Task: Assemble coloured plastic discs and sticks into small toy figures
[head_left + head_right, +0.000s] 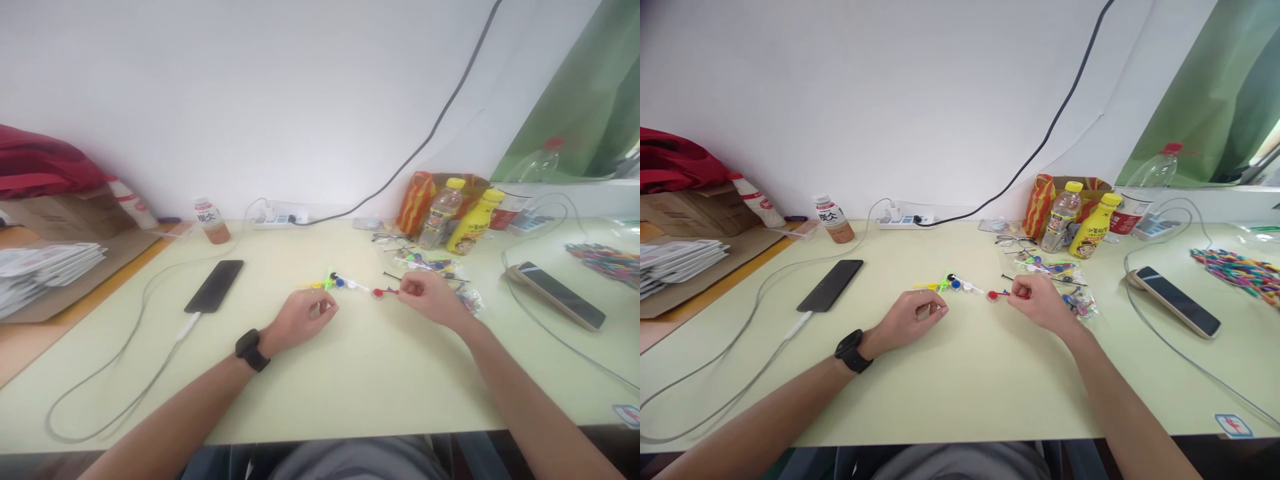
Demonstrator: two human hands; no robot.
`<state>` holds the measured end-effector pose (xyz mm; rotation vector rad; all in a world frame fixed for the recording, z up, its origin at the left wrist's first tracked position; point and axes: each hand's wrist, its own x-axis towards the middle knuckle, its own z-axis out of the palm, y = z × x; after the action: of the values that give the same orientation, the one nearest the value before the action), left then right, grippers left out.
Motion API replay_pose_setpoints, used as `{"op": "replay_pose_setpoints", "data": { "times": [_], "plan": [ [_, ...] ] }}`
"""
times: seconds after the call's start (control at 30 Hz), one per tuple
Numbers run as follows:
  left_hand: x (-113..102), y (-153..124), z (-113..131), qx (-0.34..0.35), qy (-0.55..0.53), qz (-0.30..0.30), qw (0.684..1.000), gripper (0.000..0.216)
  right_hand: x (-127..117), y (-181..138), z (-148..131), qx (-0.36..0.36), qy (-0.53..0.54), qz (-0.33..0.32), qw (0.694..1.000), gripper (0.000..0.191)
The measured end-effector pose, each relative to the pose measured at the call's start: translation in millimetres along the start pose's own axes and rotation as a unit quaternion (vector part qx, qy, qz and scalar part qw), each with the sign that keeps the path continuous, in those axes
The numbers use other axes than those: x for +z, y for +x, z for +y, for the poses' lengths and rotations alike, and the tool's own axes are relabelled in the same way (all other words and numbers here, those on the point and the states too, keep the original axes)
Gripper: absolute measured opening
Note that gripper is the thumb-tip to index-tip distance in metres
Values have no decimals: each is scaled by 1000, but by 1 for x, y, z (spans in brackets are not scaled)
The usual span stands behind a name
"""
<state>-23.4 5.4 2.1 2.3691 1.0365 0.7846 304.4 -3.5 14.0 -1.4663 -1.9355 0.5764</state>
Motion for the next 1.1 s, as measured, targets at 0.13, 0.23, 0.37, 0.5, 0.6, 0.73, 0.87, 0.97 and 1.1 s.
{"op": "replay_pose_setpoints", "data": {
  "times": [0.13, 0.23, 0.37, 0.5, 0.6, 0.73, 0.87, 0.97, 1.1],
  "plan": [
    [-1, -3, 3, 32, -17, -26, 999, 18, -3, -6, -8, 9, 85, -103, 991, 13],
    [-1, -4, 7, 46, -22, -51, 997, 27, 10, -8, -13, -2, 137, -161, 977, 13],
    [-1, -4, 11, 43, -16, -68, 997, 28, 30, -8, -17, -15, 169, -186, 968, 18],
    [1, -2, 11, 27, -1, -75, 997, 25, 38, -5, -17, -14, 178, -146, 973, 19],
    [4, -2, 8, 9, 4, -63, 998, 29, 42, -4, -18, -13, 190, -123, 974, 20],
    [8, -1, 5, 5, -4, -44, 999, 33, 57, -6, -24, -31, 186, -84, 978, 19],
    [8, 0, 7, 11, -15, -42, 999, 22, 73, -9, -28, -82, 143, -55, 985, 17],
    [8, 0, 7, 17, -18, -46, 999, 18, 79, -11, -29, -123, 125, -51, 983, 17],
    [10, 0, 6, 19, -10, -49, 999, 16, 82, -11, -28, -133, 136, -39, 981, 17]
  ]
}}
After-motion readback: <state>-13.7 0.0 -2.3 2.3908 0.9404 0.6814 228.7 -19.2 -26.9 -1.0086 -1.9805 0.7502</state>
